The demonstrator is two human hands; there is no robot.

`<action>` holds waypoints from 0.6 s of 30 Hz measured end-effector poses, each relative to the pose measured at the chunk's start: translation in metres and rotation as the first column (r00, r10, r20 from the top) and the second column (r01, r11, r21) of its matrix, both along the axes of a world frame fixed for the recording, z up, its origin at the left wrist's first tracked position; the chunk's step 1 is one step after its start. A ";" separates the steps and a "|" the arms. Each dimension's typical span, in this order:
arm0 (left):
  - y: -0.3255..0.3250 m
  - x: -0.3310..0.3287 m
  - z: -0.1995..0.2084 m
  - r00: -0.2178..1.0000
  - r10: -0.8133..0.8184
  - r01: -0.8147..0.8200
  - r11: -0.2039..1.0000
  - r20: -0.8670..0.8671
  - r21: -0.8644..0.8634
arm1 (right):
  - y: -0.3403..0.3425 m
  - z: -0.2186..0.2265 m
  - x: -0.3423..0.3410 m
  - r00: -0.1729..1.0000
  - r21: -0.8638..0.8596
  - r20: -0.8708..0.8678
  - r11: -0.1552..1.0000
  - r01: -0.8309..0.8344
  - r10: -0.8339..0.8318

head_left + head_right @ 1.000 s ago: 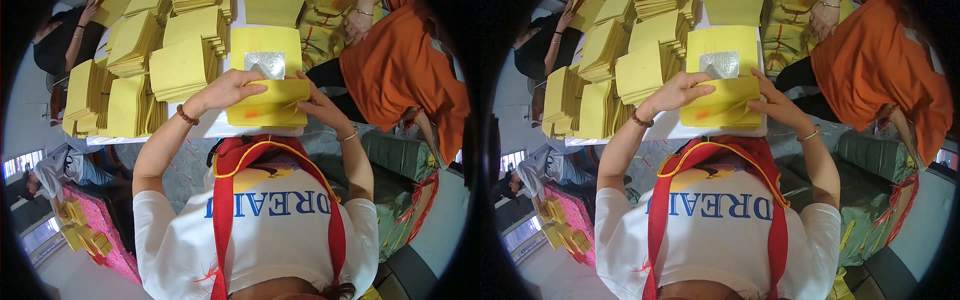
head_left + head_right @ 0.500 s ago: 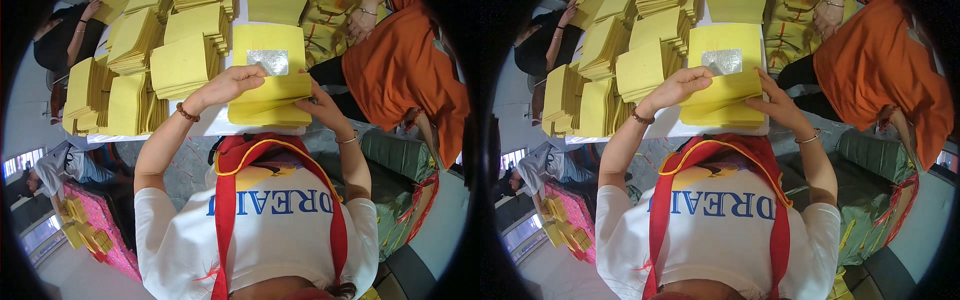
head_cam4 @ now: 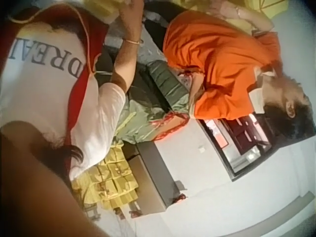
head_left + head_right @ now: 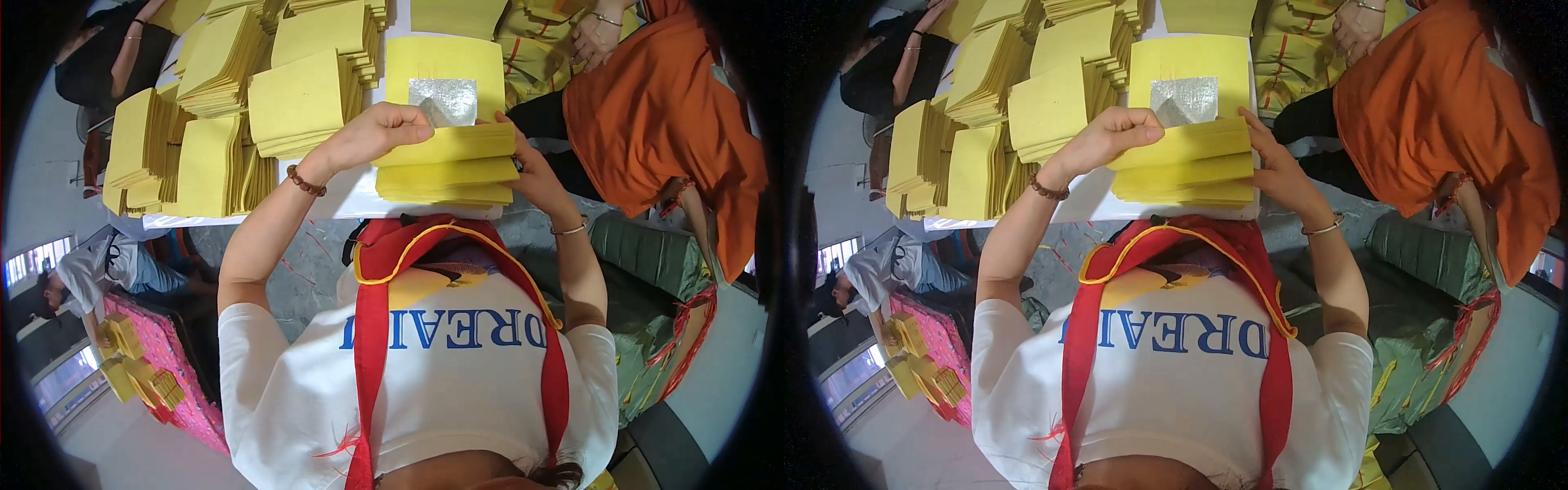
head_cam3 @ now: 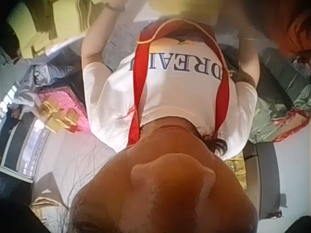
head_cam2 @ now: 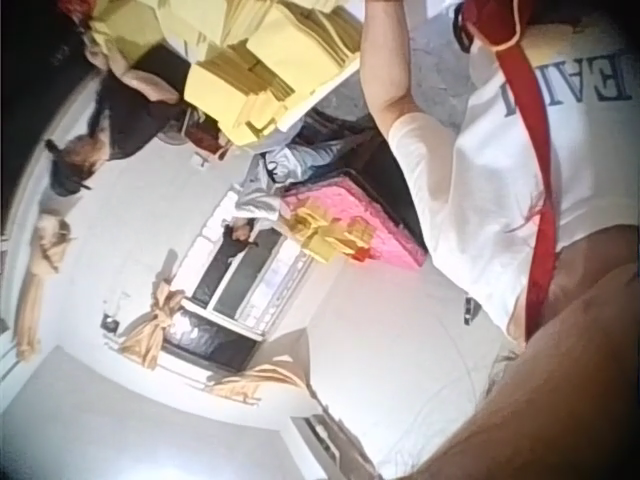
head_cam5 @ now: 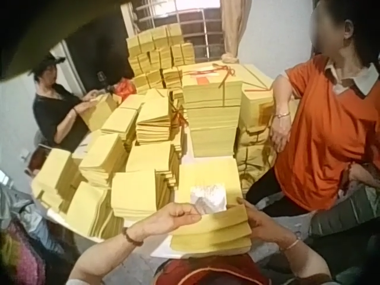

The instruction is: Folding sheets of yellow joss paper with silver foil inserts.

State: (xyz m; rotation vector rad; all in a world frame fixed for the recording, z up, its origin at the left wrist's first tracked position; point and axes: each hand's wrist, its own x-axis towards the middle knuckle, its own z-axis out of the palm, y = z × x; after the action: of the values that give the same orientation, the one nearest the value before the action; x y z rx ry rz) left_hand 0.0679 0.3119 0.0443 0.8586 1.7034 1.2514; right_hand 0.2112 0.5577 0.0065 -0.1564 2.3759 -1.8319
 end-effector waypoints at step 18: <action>-0.003 -0.004 0.004 1.000 -0.024 0.024 0.998 0.000 -0.058 | 0.012 -0.008 0.000 0.994 -0.318 0.095 0.948 -0.022 0.055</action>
State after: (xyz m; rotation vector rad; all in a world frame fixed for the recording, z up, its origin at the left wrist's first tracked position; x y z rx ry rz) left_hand 0.0637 0.3092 0.0482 0.8426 1.7168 1.1805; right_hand 0.2115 0.5695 -0.0015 -0.1357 1.9831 -2.1356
